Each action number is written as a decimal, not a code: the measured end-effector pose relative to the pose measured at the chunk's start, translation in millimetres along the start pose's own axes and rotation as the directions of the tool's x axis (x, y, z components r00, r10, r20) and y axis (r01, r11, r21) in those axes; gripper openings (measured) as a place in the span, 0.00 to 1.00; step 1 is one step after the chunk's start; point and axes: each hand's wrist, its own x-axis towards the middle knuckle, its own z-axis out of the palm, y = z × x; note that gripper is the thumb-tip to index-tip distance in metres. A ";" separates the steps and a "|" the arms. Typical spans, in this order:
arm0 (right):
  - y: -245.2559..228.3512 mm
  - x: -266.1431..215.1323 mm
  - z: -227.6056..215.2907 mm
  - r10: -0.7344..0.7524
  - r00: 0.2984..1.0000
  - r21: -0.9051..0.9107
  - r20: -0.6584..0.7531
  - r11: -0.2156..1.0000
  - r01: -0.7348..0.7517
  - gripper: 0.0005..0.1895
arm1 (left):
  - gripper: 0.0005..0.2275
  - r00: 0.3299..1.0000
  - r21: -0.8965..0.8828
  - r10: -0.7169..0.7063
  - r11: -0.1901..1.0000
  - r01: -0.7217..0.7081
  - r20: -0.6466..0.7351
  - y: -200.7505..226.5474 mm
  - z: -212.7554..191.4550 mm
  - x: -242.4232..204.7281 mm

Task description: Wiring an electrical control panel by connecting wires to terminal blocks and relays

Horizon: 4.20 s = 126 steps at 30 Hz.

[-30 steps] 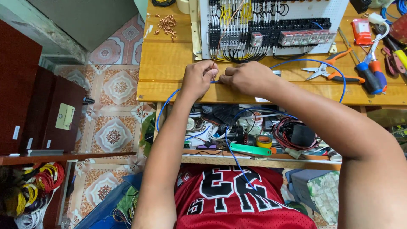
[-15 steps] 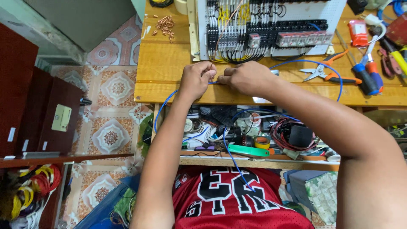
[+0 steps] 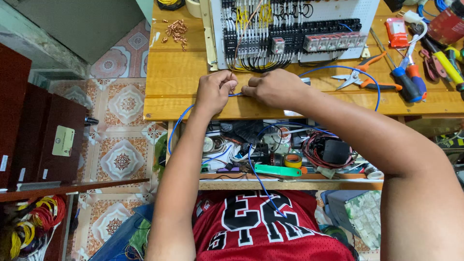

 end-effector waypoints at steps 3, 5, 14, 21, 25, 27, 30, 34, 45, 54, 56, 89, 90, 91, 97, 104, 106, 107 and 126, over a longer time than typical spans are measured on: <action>-3.2 -1.1 3.5 0.010 1.000 -0.034 -0.006 0.999 -0.010 0.10 | 0.06 1.000 -0.020 -0.014 1.000 0.014 -0.004 3.5 -0.7 -2.3; -5.2 0.9 -1.1 0.017 1.000 -0.023 0.010 1.000 -0.017 0.10 | 0.05 1.000 0.017 0.009 1.000 -0.008 -0.002 9.2 -2.4 -4.5; -8.4 1.9 -5.2 0.049 0.998 -0.008 0.048 0.999 -0.049 0.10 | 0.07 0.988 0.162 0.112 0.978 -0.129 0.109 13.6 -1.9 -8.3; -11.0 10.1 -30.2 0.033 0.994 -0.020 0.109 0.999 -0.031 0.13 | 0.06 0.988 0.239 0.074 0.965 -0.105 0.136 0.7 1.7 -9.3; -8.4 6.4 -13.8 0.025 0.997 -0.001 0.079 1.000 -0.025 0.11 | 0.04 0.988 0.307 0.077 0.945 -0.114 0.131 -3.9 3.7 -10.3; -7.8 5.4 -10.1 0.047 0.995 -0.023 0.086 0.999 -0.045 0.09 | 0.02 0.989 0.375 0.139 0.915 -0.150 0.055 -14.5 8.5 -10.8; -4.2 4.5 5.9 0.084 0.984 -0.013 0.159 0.996 -0.083 0.12 | 0.02 0.999 0.333 0.054 0.941 -0.053 0.008 5.0 0.7 -9.5; -4.6 7.3 6.3 0.079 0.985 0.001 0.155 0.997 -0.080 0.12 | 0.01 0.999 0.339 0.049 0.939 -0.049 0.007 4.7 0.6 -8.9; -14.2 3.2 4.3 0.099 0.979 0.069 0.178 0.991 -0.113 0.13 | 0.01 0.998 0.325 0.038 0.944 -0.052 0.049 3.2 6.6 -0.3; -13.8 5.9 3.2 0.106 0.975 0.122 0.194 0.984 -0.131 0.13 | 0.02 0.997 0.317 0.027 0.947 -0.050 0.075 4.3 6.6 -5.4; -13.1 6.5 3.6 0.110 0.975 0.129 0.195 0.982 -0.137 0.13 | 0.03 0.996 0.317 0.027 0.947 -0.052 0.082 3.2 3.6 -7.3; 6.5 4.8 17.5 0.137 0.967 0.072 0.217 0.985 -0.156 0.10 | 0.02 0.979 0.309 0.056 0.944 -0.116 0.197 -6.7 -7.1 -1.2; 7.1 4.1 16.9 0.144 0.967 0.068 0.211 0.984 -0.162 0.09 | 0.02 0.978 0.302 0.058 0.946 -0.118 0.200 -4.9 -7.3 -0.8; 7.7 4.3 15.6 0.146 0.967 0.064 0.211 0.985 -0.163 0.09 | 0.02 0.978 0.301 0.063 0.946 -0.122 0.200 -5.0 -7.1 0.1; 10.2 5.4 11.0 0.129 0.963 0.160 0.236 0.972 -0.169 0.08 | 0.02 0.976 0.289 0.074 0.948 -0.132 0.203 -3.8 -7.5 0.4; 13.2 5.9 0.7 0.147 0.947 0.173 0.286 0.964 -0.202 0.08 | 0.02 0.978 0.276 0.066 0.953 -0.120 0.198 -5.0 -7.4 -0.6; 12.9 3.0 0.5 0.158 0.938 0.167 0.309 0.962 -0.217 0.09 | 0.02 0.978 0.271 0.061 0.956 -0.114 0.198 -6.9 -7.0 -0.1; 12.6 0.0 4.6 0.142 0.952 0.133 0.271 0.974 -0.183 0.09 | 0.02 0.978 0.273 0.060 0.955 -0.114 0.198 -7.0 -7.1 0.0; 8.7 -16.9 10.2 0.164 0.959 0.052 0.230 0.982 -0.180 0.14 | 0.03 0.973 0.300 0.028 0.949 -0.098 0.231 -4.0 -8.1 2.9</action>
